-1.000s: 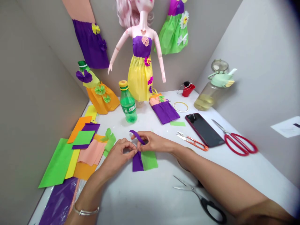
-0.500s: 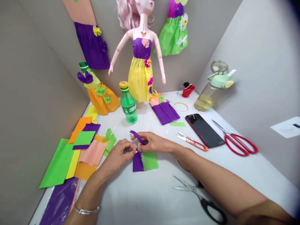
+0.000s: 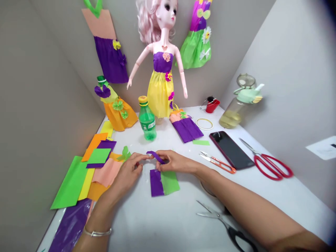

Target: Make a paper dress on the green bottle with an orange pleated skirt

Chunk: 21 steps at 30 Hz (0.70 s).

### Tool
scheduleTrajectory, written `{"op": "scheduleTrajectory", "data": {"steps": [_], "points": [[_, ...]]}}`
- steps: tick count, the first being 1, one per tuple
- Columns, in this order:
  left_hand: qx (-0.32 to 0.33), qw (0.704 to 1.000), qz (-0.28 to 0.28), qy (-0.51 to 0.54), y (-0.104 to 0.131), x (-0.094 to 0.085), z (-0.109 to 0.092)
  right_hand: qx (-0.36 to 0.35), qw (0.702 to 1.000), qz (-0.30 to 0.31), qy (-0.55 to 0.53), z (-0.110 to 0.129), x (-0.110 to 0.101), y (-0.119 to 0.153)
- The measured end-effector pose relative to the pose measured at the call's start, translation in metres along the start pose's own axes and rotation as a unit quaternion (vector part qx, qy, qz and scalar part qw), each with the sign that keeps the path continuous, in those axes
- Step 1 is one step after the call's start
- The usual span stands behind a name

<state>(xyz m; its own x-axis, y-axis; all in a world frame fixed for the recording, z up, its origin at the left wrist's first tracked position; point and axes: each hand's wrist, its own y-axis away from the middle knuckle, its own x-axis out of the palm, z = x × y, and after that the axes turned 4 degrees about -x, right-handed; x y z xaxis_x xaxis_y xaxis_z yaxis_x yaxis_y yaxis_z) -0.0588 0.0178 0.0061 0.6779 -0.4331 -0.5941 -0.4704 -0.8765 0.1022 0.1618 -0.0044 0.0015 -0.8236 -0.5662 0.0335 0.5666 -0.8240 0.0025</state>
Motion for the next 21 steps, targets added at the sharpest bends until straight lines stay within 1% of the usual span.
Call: {"op": "scheduleTrajectory", "data": {"steps": [3,6,13,17,21], "points": [[-0.023,0.994,0.068,0.088,0.001,0.003,0.002,-0.004,1.0,-0.001,0.005,0.0,0.0,0.0],[-0.049,0.98,0.107,0.163,0.002,0.005,0.0,-0.008,1.0,-0.001,0.004,-0.002,0.0,0.0],[-0.066,0.968,0.129,0.204,0.0,0.015,-0.008,-0.023,1.0,0.01,0.005,-0.005,-0.001,-0.001],[-0.058,0.967,0.124,0.217,-0.001,0.02,-0.006,-0.026,0.999,0.018,0.005,-0.003,-0.002,0.0],[-0.062,0.967,0.13,0.208,-0.001,0.019,-0.004,-0.027,0.999,0.032,0.007,-0.003,-0.003,0.0]]}}
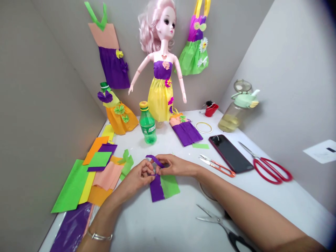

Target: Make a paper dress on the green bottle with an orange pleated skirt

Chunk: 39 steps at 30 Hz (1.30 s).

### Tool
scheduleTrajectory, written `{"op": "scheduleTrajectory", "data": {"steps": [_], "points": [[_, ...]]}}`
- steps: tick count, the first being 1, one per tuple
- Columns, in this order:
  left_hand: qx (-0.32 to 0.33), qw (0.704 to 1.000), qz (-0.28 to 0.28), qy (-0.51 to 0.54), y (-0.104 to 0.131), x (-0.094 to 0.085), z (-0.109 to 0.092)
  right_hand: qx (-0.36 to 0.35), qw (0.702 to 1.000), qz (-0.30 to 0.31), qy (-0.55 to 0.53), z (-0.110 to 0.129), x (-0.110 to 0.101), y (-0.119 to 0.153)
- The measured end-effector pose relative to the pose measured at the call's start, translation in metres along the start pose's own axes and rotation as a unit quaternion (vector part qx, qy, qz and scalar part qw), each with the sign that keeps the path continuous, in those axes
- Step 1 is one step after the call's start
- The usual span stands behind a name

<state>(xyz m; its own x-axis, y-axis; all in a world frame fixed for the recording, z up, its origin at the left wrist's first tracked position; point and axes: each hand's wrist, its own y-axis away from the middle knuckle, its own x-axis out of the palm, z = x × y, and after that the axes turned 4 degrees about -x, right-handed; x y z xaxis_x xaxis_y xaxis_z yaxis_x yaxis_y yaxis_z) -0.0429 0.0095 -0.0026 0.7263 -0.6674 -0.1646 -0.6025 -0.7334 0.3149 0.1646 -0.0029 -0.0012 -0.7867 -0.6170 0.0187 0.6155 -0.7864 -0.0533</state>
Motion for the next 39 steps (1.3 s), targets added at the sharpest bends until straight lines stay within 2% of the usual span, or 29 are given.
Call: {"op": "scheduleTrajectory", "data": {"steps": [10,14,24,32,39], "points": [[-0.005,0.999,0.03,-0.021,0.002,-0.003,-0.003,0.006,0.998,-0.061,-0.014,-0.007,-0.002,-0.003],[0.001,0.999,0.026,-0.03,0.003,-0.002,-0.003,0.01,0.997,-0.076,-0.027,-0.008,-0.001,-0.004],[-0.017,0.999,0.034,-0.023,0.003,-0.003,-0.004,0.019,0.996,-0.074,-0.047,-0.016,-0.003,-0.005],[-0.003,0.998,0.054,-0.035,0.007,-0.003,-0.002,0.029,0.996,-0.072,-0.049,-0.011,-0.003,-0.004],[0.001,0.997,0.038,-0.067,0.008,-0.004,-0.004,0.025,0.998,-0.06,-0.028,-0.011,0.0,-0.005]]}}
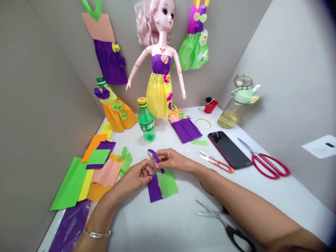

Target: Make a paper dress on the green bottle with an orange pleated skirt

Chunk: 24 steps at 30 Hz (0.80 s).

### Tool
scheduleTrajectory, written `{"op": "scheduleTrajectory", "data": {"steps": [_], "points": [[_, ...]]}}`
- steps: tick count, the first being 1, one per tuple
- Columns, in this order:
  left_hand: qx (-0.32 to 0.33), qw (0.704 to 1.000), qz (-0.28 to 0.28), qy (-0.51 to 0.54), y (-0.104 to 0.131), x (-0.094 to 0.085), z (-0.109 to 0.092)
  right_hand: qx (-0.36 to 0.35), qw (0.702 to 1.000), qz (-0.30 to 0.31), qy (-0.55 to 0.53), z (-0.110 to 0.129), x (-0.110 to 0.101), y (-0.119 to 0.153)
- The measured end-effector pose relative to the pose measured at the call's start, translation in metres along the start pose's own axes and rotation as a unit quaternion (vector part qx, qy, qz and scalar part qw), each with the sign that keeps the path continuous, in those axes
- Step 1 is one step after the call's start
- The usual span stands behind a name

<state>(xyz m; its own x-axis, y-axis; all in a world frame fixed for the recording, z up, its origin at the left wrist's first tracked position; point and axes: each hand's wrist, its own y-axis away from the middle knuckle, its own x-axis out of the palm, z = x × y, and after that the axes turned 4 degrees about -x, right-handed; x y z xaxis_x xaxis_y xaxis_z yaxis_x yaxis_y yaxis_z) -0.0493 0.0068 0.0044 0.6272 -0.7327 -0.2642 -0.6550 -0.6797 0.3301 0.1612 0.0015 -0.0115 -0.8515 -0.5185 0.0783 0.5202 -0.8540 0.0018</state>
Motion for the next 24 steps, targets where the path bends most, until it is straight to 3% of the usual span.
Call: {"op": "scheduleTrajectory", "data": {"steps": [13,24], "points": [[-0.003,1.0,0.001,-0.013,0.0,-0.001,-0.002,-0.023,0.995,0.061,0.072,0.011,0.006,0.007],[-0.021,1.0,-0.014,-0.011,0.0,0.002,-0.011,-0.024,0.988,0.06,0.141,0.013,0.005,0.008]]}}
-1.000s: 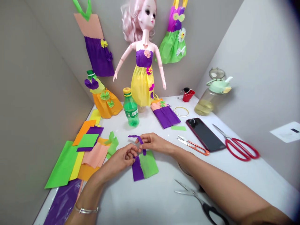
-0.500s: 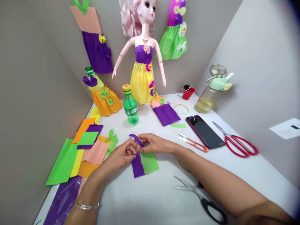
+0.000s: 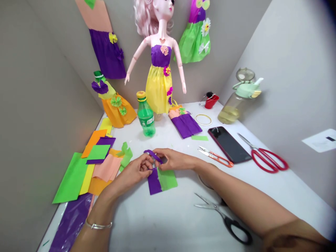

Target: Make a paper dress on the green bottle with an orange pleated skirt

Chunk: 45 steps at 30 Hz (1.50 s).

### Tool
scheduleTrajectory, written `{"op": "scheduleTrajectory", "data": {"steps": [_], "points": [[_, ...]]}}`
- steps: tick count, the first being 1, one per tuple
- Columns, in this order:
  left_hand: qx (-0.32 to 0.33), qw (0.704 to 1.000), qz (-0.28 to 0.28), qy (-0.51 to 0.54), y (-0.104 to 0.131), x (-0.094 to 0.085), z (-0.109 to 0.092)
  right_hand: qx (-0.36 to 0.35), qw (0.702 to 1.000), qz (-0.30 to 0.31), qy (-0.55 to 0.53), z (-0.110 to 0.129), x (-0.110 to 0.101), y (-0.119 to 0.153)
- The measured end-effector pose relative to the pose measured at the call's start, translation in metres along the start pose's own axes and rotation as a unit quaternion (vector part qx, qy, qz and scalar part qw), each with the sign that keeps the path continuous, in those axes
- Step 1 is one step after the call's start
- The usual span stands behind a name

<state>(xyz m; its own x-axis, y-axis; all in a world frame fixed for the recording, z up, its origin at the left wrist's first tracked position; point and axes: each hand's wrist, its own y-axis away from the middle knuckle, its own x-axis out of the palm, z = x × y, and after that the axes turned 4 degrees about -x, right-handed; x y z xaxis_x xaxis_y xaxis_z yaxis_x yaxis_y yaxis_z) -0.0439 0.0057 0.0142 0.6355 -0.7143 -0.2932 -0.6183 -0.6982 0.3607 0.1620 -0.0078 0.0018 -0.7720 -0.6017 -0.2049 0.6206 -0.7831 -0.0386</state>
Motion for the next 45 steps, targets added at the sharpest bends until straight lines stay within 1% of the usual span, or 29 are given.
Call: {"op": "scheduleTrajectory", "data": {"steps": [6,11,13,15,19,21,23,25,28,30,34,38,40,44,45], "points": [[-0.003,1.0,0.01,0.028,0.0,-0.001,0.001,0.002,1.0,-0.009,0.027,0.004,0.001,-0.001],[0.012,0.999,0.021,0.04,-0.001,-0.009,0.009,0.002,0.999,-0.009,0.033,0.006,0.001,-0.001],[0.017,0.999,0.013,0.029,0.0,-0.013,0.012,0.002,0.999,-0.009,0.034,0.007,0.001,0.0],[0.015,1.0,-0.023,-0.005,0.001,-0.016,0.012,0.003,0.999,-0.007,0.034,0.008,0.0,0.0],[0.002,0.986,-0.153,-0.065,0.001,-0.018,0.01,0.005,1.0,0.004,0.028,0.01,0.0,0.001],[0.018,0.976,-0.203,-0.081,-0.001,-0.016,0.009,0.002,1.0,0.011,0.026,0.01,-0.001,0.001],[0.056,0.968,-0.224,-0.098,-0.003,-0.013,0.009,-0.001,1.0,0.015,0.023,0.009,-0.001,0.001],[0.095,0.969,-0.207,-0.1,-0.004,-0.01,0.011,-0.004,1.0,0.018,0.017,0.007,-0.002,0.001],[0.12,0.981,-0.14,-0.068,-0.005,-0.007,0.012,-0.009,1.0,0.023,0.004,0.003,-0.002,0.001],[0.109,0.985,-0.117,-0.059,-0.005,-0.006,0.012,-0.012,1.0,0.023,-0.004,0.001,-0.003,0.001],[0.062,0.986,-0.137,-0.076,-0.002,-0.007,0.009,-0.004,1.0,0.017,-0.021,-0.002,-0.005,-0.001],[0.065,0.989,-0.122,-0.048,-0.002,-0.01,0.009,0.016,0.999,-0.006,-0.041,-0.005,-0.004,-0.003],[0.057,0.992,-0.108,-0.04,-0.001,-0.013,0.011,0.022,0.998,-0.018,-0.048,-0.006,-0.004,-0.004],[0.036,0.998,-0.049,-0.03,0.002,-0.022,0.011,0.027,0.997,-0.032,-0.058,-0.006,-0.004,-0.004],[0.033,0.998,-0.045,-0.026,0.004,-0.025,0.01,0.027,0.997,-0.033,-0.059,-0.006,-0.004,-0.004]]}}
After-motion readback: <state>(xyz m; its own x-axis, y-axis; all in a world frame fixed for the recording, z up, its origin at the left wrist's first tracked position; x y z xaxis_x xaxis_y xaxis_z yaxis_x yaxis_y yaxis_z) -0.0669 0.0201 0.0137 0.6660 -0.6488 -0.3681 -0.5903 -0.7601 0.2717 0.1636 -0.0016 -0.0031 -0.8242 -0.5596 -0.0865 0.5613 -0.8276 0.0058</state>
